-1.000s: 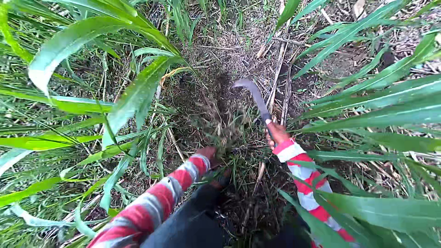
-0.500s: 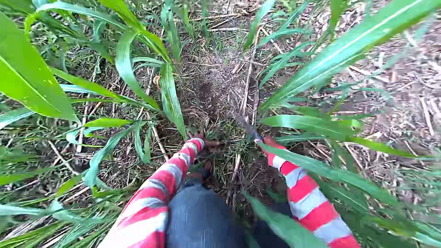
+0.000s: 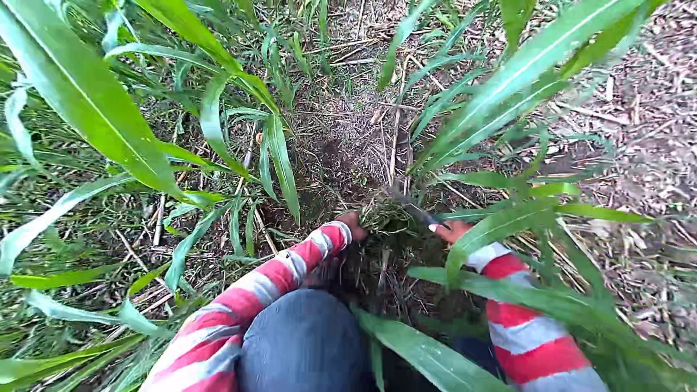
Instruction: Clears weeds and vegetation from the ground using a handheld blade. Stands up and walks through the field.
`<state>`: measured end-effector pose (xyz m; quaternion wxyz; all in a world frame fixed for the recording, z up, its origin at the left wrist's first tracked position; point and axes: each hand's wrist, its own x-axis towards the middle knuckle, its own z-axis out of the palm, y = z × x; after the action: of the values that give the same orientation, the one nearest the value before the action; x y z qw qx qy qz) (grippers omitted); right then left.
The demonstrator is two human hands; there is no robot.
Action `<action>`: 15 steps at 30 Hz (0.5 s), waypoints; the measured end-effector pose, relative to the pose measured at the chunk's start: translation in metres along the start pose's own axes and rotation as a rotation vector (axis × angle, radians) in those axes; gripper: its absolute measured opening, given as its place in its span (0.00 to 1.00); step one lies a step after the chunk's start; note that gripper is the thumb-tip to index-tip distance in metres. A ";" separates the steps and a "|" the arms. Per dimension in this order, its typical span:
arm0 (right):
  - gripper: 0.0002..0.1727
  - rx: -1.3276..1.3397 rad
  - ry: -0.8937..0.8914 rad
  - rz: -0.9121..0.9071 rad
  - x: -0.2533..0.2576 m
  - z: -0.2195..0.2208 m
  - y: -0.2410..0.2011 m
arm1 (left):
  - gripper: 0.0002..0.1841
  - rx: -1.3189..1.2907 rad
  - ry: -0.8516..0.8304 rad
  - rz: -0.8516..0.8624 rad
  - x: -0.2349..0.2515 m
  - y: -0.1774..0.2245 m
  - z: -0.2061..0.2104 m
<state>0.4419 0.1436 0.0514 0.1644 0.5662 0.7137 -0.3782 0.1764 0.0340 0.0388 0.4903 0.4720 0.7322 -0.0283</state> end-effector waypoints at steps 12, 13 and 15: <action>0.28 0.029 -0.045 0.118 -0.004 -0.066 -0.064 | 0.61 0.027 -0.121 -0.003 -0.011 0.061 -0.069; 0.29 0.064 -0.035 0.077 0.000 -0.051 -0.051 | 0.57 0.063 -0.186 -0.023 -0.023 0.069 -0.067; 0.32 0.108 -0.075 -0.017 -0.007 -0.015 -0.010 | 0.47 0.104 -0.295 -0.034 -0.048 0.080 -0.067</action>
<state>0.4374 0.1489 0.0694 0.1572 0.5536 0.6902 -0.4386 0.1912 0.0803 0.1434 0.5668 0.4749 0.6577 -0.1435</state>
